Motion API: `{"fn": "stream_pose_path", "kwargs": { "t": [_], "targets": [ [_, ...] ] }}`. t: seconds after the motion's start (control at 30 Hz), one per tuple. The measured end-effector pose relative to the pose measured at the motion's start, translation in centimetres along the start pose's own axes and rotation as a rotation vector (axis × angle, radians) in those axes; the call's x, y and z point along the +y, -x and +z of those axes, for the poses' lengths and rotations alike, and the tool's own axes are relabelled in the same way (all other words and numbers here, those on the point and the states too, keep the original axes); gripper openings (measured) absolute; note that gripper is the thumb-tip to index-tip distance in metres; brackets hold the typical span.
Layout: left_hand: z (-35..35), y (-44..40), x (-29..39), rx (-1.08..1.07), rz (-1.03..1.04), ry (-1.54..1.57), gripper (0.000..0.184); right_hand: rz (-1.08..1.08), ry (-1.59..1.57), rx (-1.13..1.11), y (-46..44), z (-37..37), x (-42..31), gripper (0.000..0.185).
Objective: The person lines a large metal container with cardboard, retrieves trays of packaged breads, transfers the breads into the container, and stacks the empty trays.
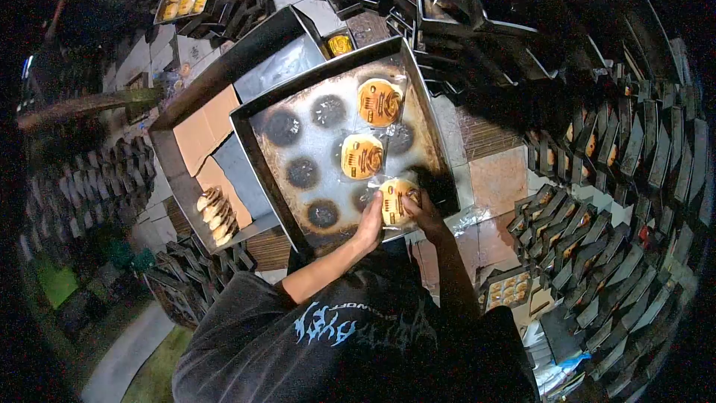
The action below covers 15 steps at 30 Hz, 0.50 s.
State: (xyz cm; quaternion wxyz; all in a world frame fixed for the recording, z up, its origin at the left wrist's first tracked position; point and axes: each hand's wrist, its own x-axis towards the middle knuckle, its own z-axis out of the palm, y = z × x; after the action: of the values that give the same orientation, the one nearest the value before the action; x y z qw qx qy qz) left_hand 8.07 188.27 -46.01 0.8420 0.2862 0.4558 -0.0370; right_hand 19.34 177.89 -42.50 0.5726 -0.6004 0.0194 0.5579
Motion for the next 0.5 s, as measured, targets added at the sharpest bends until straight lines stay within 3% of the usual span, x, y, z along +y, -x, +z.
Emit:
{"fn": "stream_pose_path", "kwargs": {
  "t": [0.03,0.13,0.23,0.27,0.3,0.33,0.4,0.47,0.5],
  "targets": [
    [-0.1,0.8,-0.5,0.194,-0.018,-0.173,0.055,0.034,0.043,0.038,0.7,0.2,0.0,0.042],
    [1.2,6.1,3.0,0.081,0.225,-0.230,0.067,-0.062,-0.156,-0.011,3.5,2.7,-2.9,0.048],
    [1.2,5.9,8.6,0.060,0.246,-0.599,0.070,-0.300,-0.254,-0.129,1.6,5.8,-5.2,0.058],
    [1.8,5.5,11.9,0.091,0.222,-0.620,0.064,-0.246,-0.312,-0.050,-1.9,5.5,-2.2,0.060],
    [1.0,3.8,13.5,0.107,0.352,-0.733,0.057,-0.196,-0.373,0.031,-5.4,5.2,0.7,0.063],
    [0.0,2.1,14.2,0.184,0.478,-0.857,0.053,-0.230,-0.164,0.179,-6.5,6.5,-1.5,0.070],
    [-3.2,-2.0,12.9,0.244,0.509,-1.007,0.055,-0.080,-0.260,0.250,-7.4,8.5,-3.0,0.080],
    [-2.1,-0.4,12.4,0.135,0.316,-0.487,0.057,-0.042,-0.283,0.279,-6.3,9.0,-2.8,0.085],
    [-2.1,0.9,12.9,0.045,0.247,-0.476,0.059,-0.122,-0.252,0.253,-4.8,9.3,-3.9,0.084]
  ]
}}
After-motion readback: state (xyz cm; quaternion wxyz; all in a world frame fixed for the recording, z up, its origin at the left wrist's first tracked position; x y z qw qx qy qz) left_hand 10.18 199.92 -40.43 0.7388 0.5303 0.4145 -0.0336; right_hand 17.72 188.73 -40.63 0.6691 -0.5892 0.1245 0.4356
